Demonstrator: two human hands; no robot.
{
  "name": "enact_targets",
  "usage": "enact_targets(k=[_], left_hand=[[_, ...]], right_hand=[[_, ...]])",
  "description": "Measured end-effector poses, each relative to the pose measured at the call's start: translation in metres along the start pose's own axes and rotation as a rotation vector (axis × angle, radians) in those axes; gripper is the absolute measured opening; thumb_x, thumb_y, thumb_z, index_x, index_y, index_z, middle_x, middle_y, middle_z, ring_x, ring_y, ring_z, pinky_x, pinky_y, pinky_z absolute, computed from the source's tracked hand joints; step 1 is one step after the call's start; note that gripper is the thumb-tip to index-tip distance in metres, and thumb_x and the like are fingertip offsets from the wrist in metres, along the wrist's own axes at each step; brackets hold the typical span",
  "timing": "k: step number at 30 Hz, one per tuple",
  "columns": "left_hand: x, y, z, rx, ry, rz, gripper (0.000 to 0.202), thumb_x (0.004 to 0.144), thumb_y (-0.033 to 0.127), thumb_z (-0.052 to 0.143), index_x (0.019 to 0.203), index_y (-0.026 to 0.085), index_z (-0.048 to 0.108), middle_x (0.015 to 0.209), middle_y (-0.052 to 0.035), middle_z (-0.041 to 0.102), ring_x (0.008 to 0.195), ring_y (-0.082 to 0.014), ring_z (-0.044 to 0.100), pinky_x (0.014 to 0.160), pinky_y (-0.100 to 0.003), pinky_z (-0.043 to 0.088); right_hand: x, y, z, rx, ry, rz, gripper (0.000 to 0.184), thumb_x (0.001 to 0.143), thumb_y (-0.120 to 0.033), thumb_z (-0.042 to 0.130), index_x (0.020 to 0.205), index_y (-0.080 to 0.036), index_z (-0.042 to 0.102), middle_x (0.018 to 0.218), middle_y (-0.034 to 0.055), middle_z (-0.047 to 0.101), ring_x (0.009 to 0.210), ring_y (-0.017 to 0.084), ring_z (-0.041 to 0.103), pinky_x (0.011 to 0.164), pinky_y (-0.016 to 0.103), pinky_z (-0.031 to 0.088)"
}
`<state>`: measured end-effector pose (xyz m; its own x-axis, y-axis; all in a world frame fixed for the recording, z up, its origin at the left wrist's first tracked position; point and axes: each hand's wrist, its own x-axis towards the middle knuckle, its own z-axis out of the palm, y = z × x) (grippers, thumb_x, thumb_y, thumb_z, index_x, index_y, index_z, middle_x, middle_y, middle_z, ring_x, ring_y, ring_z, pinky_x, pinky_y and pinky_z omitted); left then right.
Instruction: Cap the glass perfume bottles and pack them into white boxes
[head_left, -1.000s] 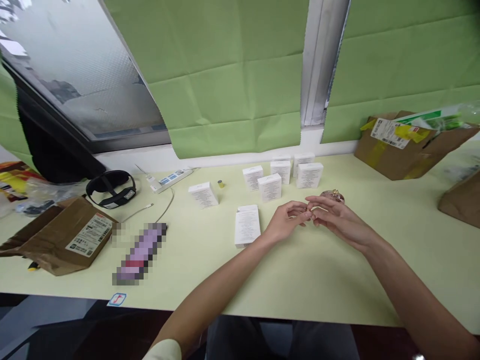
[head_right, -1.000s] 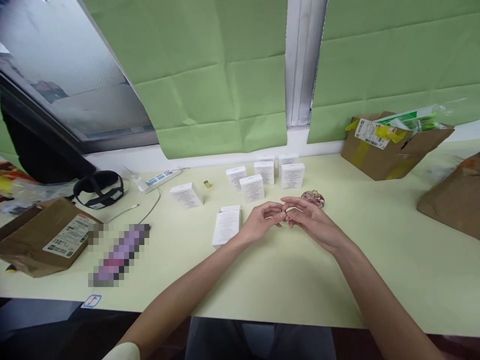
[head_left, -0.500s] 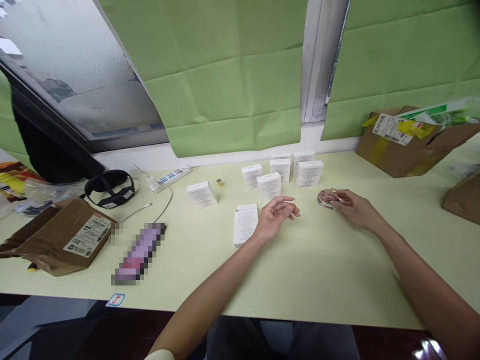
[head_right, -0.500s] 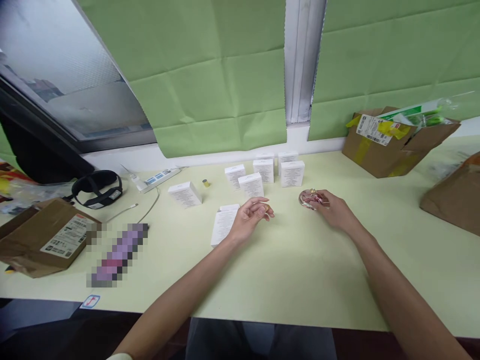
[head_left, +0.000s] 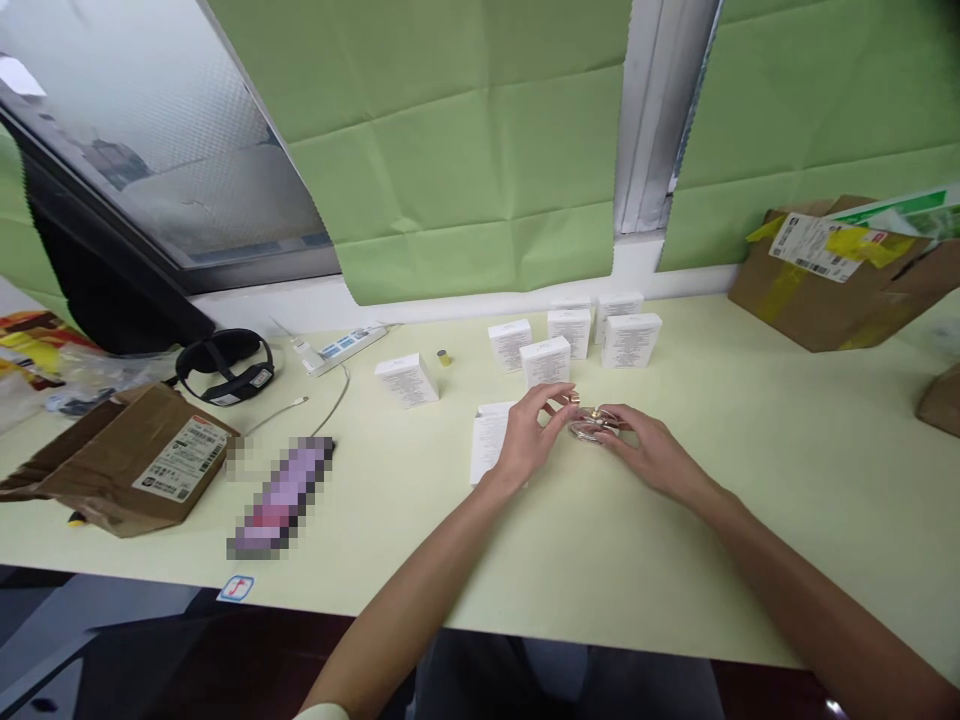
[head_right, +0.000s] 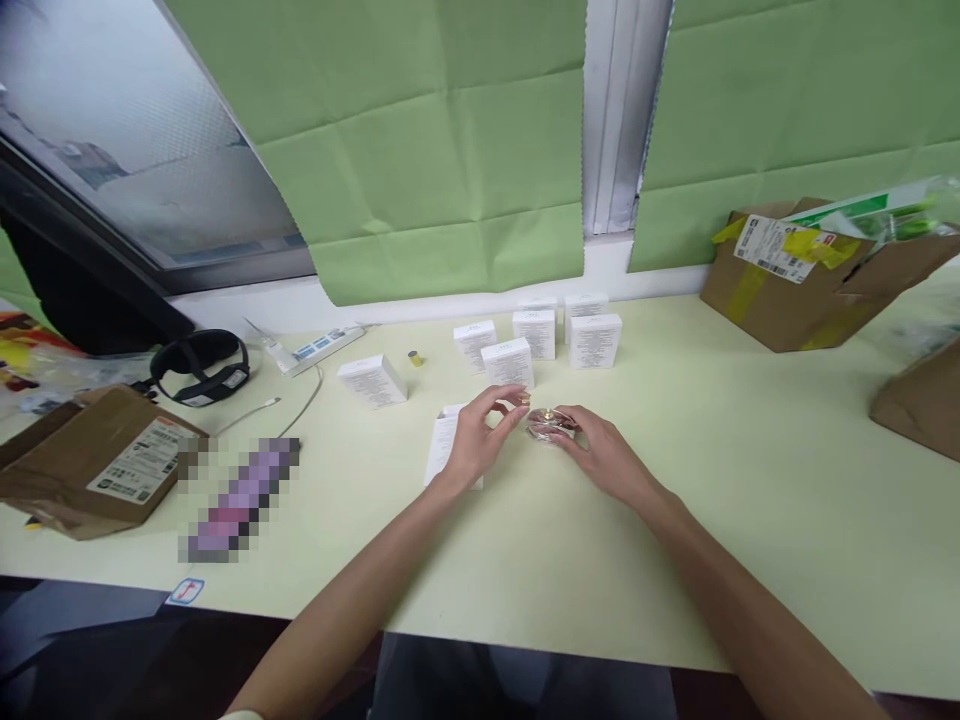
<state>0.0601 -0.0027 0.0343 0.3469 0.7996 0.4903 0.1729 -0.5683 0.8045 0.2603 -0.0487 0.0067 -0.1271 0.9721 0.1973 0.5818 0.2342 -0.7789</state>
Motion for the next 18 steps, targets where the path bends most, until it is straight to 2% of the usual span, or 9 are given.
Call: enact_targets(k=[4, 7, 11, 15, 18], left_hand=[[-0.001, -0.003, -0.002, 0.114, -0.053, 0.069, 0.021, 0.091, 0.034, 0.058, 0.106, 0.024, 0.069, 0.104, -0.0067, 0.068, 0.093, -0.0180, 0.062, 0.081, -0.033, 0.052], [-0.002, -0.004, 0.000, 0.164, -0.088, 0.108, 0.022, 0.092, 0.033, 0.057, 0.108, 0.024, 0.069, 0.102, -0.0069, 0.068, 0.099, -0.0197, 0.061, 0.083, -0.035, 0.052], [-0.003, -0.002, 0.001, 0.202, -0.095, 0.125, 0.022, 0.091, 0.032, 0.058, 0.108, 0.024, 0.070, 0.099, -0.0071, 0.067, 0.097, -0.0196, 0.060, 0.083, -0.035, 0.051], [-0.002, -0.002, -0.002, 0.191, -0.121, 0.126, 0.023, 0.092, 0.032, 0.058, 0.110, 0.026, 0.070, 0.102, -0.0069, 0.065, 0.099, -0.0198, 0.059, 0.085, -0.035, 0.051], [0.000, -0.002, -0.006, 0.161, -0.187, 0.112, 0.025, 0.093, 0.032, 0.056, 0.114, 0.029, 0.069, 0.106, -0.0066, 0.064, 0.103, -0.0201, 0.059, 0.088, -0.036, 0.050]], right_hand=[[-0.004, -0.002, 0.010, -0.054, 0.039, -0.082, 0.028, 0.094, -0.042, 0.049, 0.117, -0.028, 0.054, 0.110, 0.0061, 0.066, 0.101, 0.024, 0.064, 0.087, 0.041, 0.050], [-0.006, -0.007, 0.014, -0.065, 0.047, -0.121, 0.026, 0.095, -0.039, 0.047, 0.118, -0.029, 0.054, 0.107, 0.0057, 0.064, 0.096, 0.023, 0.063, 0.083, 0.039, 0.051], [-0.007, -0.011, 0.016, -0.091, 0.059, -0.128, 0.024, 0.096, -0.039, 0.046, 0.116, -0.028, 0.053, 0.101, 0.0054, 0.062, 0.090, 0.022, 0.062, 0.078, 0.038, 0.050], [-0.008, -0.012, 0.018, -0.125, 0.083, -0.156, 0.023, 0.096, -0.038, 0.045, 0.116, -0.027, 0.052, 0.101, 0.0061, 0.062, 0.092, 0.023, 0.061, 0.079, 0.038, 0.049], [-0.008, -0.011, 0.018, -0.098, 0.066, -0.162, 0.026, 0.097, -0.037, 0.045, 0.120, -0.028, 0.051, 0.105, 0.0069, 0.062, 0.097, 0.024, 0.061, 0.082, 0.039, 0.050]])
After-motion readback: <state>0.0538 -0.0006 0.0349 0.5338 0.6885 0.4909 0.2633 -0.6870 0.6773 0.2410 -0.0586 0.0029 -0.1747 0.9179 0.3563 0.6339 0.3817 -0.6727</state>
